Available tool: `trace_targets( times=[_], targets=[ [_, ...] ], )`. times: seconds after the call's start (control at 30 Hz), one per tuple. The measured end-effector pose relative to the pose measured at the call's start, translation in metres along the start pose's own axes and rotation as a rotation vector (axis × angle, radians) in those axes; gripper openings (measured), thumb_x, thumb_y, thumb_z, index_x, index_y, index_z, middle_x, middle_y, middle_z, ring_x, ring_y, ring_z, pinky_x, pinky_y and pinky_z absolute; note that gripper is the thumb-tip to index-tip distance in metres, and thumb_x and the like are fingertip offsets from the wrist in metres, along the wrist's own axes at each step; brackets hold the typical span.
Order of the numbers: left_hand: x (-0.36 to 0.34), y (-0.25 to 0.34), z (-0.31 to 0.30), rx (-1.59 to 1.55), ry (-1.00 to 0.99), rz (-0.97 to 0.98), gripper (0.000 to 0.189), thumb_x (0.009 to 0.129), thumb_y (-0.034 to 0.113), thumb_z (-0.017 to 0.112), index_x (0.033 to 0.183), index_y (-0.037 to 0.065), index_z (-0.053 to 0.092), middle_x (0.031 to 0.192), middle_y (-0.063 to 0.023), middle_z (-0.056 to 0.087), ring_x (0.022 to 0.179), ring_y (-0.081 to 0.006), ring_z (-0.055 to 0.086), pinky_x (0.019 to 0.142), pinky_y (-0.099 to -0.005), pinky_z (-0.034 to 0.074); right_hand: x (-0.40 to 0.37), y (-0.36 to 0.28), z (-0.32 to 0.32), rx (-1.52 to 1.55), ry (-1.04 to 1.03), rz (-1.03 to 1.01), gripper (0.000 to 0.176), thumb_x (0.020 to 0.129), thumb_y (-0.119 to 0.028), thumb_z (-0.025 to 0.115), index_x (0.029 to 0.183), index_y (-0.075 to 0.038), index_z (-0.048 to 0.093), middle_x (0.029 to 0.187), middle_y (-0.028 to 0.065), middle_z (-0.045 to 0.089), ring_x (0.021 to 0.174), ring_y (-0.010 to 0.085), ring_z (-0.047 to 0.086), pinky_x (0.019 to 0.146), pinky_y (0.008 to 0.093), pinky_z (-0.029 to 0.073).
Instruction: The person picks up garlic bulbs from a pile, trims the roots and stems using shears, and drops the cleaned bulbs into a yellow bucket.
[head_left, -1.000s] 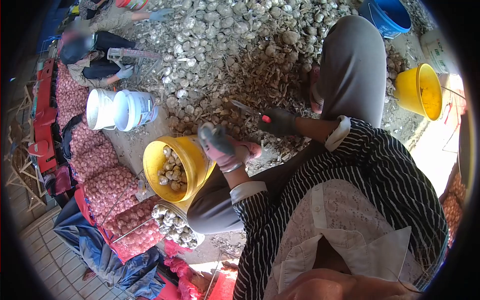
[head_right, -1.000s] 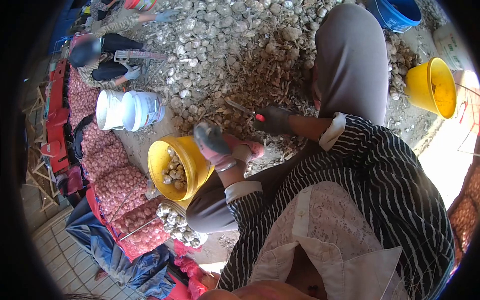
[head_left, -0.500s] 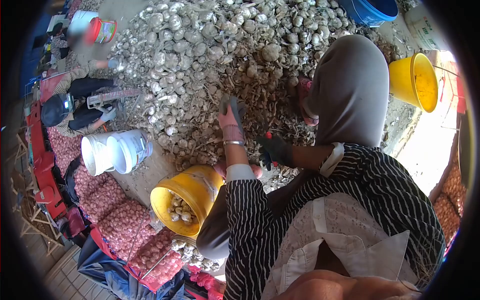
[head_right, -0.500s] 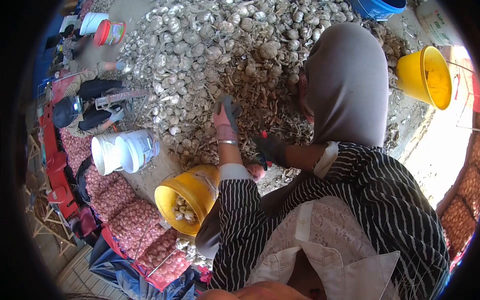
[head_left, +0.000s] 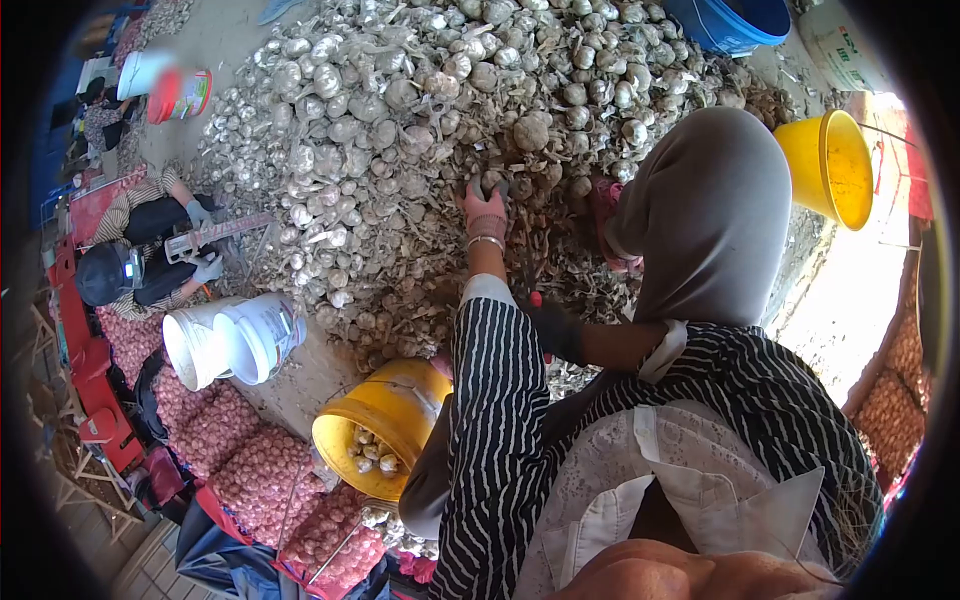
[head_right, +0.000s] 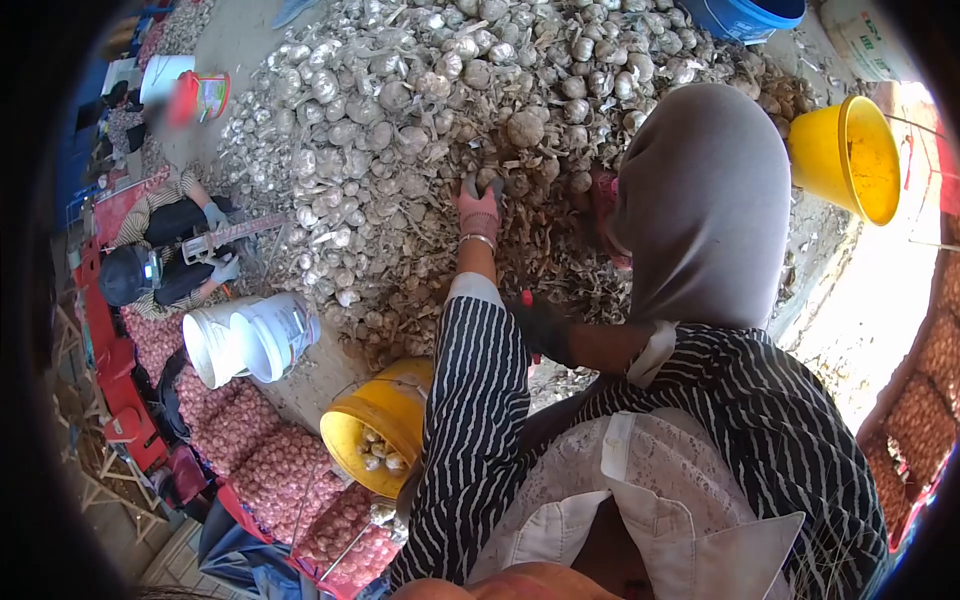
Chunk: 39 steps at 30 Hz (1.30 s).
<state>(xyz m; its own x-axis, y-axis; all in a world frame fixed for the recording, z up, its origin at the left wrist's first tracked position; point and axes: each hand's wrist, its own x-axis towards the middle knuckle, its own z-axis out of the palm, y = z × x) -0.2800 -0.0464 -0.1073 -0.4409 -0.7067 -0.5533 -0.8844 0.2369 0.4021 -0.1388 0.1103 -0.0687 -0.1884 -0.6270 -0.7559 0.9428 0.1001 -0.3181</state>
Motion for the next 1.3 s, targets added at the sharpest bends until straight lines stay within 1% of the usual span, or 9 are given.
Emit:
trace_targets(
  times=[0.07, 0.17, 0.27, 0.33, 0.47, 0.5, 0.6, 0.83, 1.3],
  targets=[
    [0.028, -0.063, 0.011, -0.57, -0.132, 0.209, 0.055, 0.088, 0.029, 0.062, 0.135, 0.008, 0.042, 0.133, -0.0138, 0.049, 0.113, -0.0263, 0.056, 0.085, -0.0379, 0.051, 0.0, 0.002, -0.003, -0.587, 0.091, -0.3, 0.008, 0.089, -0.013, 0.055, 0.091, -0.006, 0.057, 0.078, 0.0048, 0.062, 0.063, 0.0168, 0.058, 0.058, 0.0336, 0.049],
    [-0.046, -0.083, -0.038, -1.52, -0.28, -0.158, 0.05, 0.088, 0.023, 0.063, 0.132, 0.009, 0.045, 0.12, -0.0101, 0.058, 0.104, -0.02, 0.059, 0.078, -0.032, 0.052, 0.006, 0.005, -0.006, -0.41, 0.145, -0.186, 0.012, 0.089, -0.018, 0.059, 0.088, -0.007, 0.056, 0.07, 0.0002, 0.056, 0.057, 0.0119, 0.052, 0.052, 0.0289, 0.044],
    [-0.086, -0.116, -0.066, -1.415, -0.242, 0.012, 0.043, 0.091, 0.025, 0.058, 0.13, 0.01, 0.047, 0.116, -0.0053, 0.059, 0.092, -0.0131, 0.06, 0.061, -0.0234, 0.05, 0.008, -0.006, 0.001, -0.433, 0.161, -0.235, 0.019, 0.09, -0.025, 0.061, 0.089, -0.007, 0.057, 0.066, -0.0026, 0.051, 0.057, 0.0075, 0.049, 0.049, 0.0267, 0.04],
    [-0.105, -0.139, -0.066, -1.184, 0.092, 0.263, 0.042, 0.09, 0.02, 0.06, 0.129, 0.01, 0.049, 0.115, -0.0052, 0.059, 0.091, -0.0123, 0.06, 0.069, -0.0235, 0.05, -0.006, -0.027, 0.006, -0.794, 0.12, -0.411, 0.042, 0.085, -0.044, 0.061, 0.102, -0.006, 0.056, 0.077, 0.0121, 0.061, 0.067, 0.0224, 0.058, 0.063, 0.0373, 0.047],
    [-0.165, -0.148, -0.097, -0.626, 0.468, 0.671, 0.054, 0.087, 0.003, 0.059, 0.137, 0.01, 0.039, 0.111, -0.0039, 0.059, 0.099, -0.0132, 0.057, 0.086, -0.0236, 0.046, -0.035, -0.043, 0.025, -1.199, 0.08, -0.721, 0.034, 0.086, -0.03, 0.064, 0.107, -0.007, 0.052, 0.076, 0.0102, 0.062, 0.068, 0.0249, 0.061, 0.06, 0.0385, 0.046],
    [-0.168, -0.152, -0.099, -1.106, 0.26, 0.397, 0.061, 0.085, -0.003, 0.058, 0.139, 0.01, 0.035, 0.112, -0.0026, 0.056, 0.103, -0.0118, 0.054, 0.088, -0.0241, 0.045, -0.041, -0.046, 0.028, -1.352, 0.015, -0.711, 0.038, 0.085, -0.031, 0.064, 0.111, -0.007, 0.049, 0.08, 0.0131, 0.063, 0.072, 0.0305, 0.062, 0.064, 0.0425, 0.047],
    [-0.186, -0.162, -0.094, -1.27, 0.196, 0.625, 0.064, 0.083, -0.007, 0.059, 0.14, 0.009, 0.035, 0.115, -0.0023, 0.054, 0.104, -0.0105, 0.051, 0.092, -0.0245, 0.042, -0.056, -0.05, 0.035, -1.569, -0.097, -0.65, 0.045, 0.083, -0.035, 0.062, 0.115, -0.008, 0.046, 0.087, 0.0185, 0.064, 0.082, 0.0375, 0.062, 0.072, 0.0472, 0.047],
    [-0.224, -0.179, -0.102, -0.519, 0.625, 0.418, 0.08, 0.072, -0.004, 0.065, 0.143, 0.002, 0.028, 0.139, -0.0155, 0.042, 0.126, -0.0259, 0.044, 0.105, -0.0338, 0.034, -0.074, -0.052, 0.046, -1.84, -0.133, -0.612, 0.052, 0.08, -0.039, 0.062, 0.116, -0.005, 0.046, 0.094, 0.0222, 0.062, 0.089, 0.038, 0.061, 0.079, 0.0473, 0.046],
    [-0.225, -0.175, -0.091, -0.03, 0.607, 0.269, 0.085, 0.069, 0.005, 0.064, 0.143, 0.001, 0.023, 0.132, -0.0241, 0.045, 0.122, -0.0399, 0.042, 0.103, -0.0428, 0.035, -0.085, -0.048, 0.035, -1.803, -0.272, -0.584, 0.055, 0.077, -0.046, 0.065, 0.11, -0.004, 0.052, 0.093, 0.0214, 0.063, 0.089, 0.0376, 0.062, 0.078, 0.0458, 0.048]
  ],
)
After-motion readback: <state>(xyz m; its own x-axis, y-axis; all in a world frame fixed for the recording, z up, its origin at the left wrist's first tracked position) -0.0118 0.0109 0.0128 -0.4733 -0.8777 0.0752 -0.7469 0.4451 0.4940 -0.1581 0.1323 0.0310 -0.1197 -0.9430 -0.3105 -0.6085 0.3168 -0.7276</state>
